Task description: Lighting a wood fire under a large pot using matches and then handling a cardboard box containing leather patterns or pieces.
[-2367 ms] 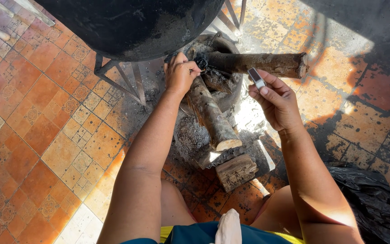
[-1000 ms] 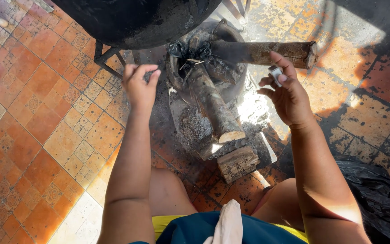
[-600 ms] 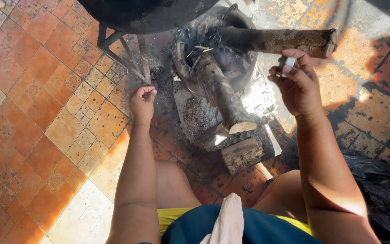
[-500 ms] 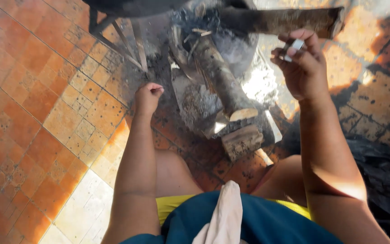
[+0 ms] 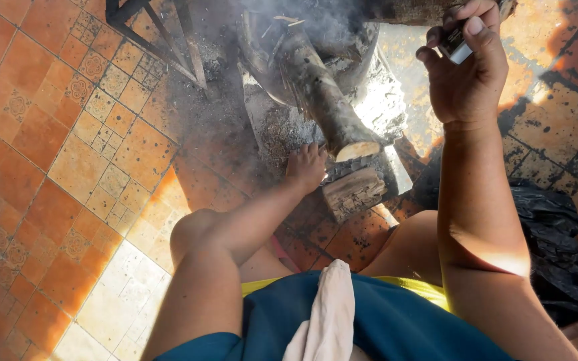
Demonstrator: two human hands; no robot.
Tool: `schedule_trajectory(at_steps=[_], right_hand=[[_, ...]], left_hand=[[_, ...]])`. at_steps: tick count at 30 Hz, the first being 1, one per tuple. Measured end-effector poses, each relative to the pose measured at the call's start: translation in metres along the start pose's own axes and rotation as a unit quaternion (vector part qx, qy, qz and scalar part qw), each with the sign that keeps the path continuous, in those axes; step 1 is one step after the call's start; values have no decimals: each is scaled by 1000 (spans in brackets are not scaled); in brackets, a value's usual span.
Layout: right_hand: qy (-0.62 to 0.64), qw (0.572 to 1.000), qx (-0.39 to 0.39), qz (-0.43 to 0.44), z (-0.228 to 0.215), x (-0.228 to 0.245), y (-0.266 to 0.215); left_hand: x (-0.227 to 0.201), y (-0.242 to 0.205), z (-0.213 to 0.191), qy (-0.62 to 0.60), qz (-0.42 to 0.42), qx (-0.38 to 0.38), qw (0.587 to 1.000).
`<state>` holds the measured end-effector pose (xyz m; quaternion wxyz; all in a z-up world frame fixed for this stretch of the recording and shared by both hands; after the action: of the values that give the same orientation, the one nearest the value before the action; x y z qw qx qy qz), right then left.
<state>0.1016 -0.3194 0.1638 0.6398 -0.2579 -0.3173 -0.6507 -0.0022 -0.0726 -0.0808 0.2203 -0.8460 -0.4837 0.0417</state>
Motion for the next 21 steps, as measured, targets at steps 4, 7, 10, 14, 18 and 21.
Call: schedule_trajectory(at_steps=[4,7,10,14,18,21], right_hand=[[24,999,-21,-15,4,5,9],[32,998,-41,-18,5,6,7],[44,998,-31,-27,4,7,8],[59,997,1,-39,2,15,11],[83,995,-5,-51,-5,25,13],[108,992,-4,-66,-15,27,16]], left_hand=[[2,25,8,-16,-130,49,990],[-4,21,6,-32,-156,88,983],[-2,17,1,-33,-136,108,984],[14,-7,-32,-123,-102,63,985],[62,-68,-121,-168,-97,121,974],[116,-107,-144,-89,-114,212,967]])
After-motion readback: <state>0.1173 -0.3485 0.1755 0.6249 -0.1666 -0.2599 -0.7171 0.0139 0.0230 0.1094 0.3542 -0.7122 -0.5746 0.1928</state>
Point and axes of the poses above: each hand's wrist, its own y-axis towards the middle knuckle, its own z-axis out of the palm, x = y × z, the point moved 3 cm from there along y, towards the middle knuckle, and after that the axes turned 12 degrees about y, right-handed, at the moved point
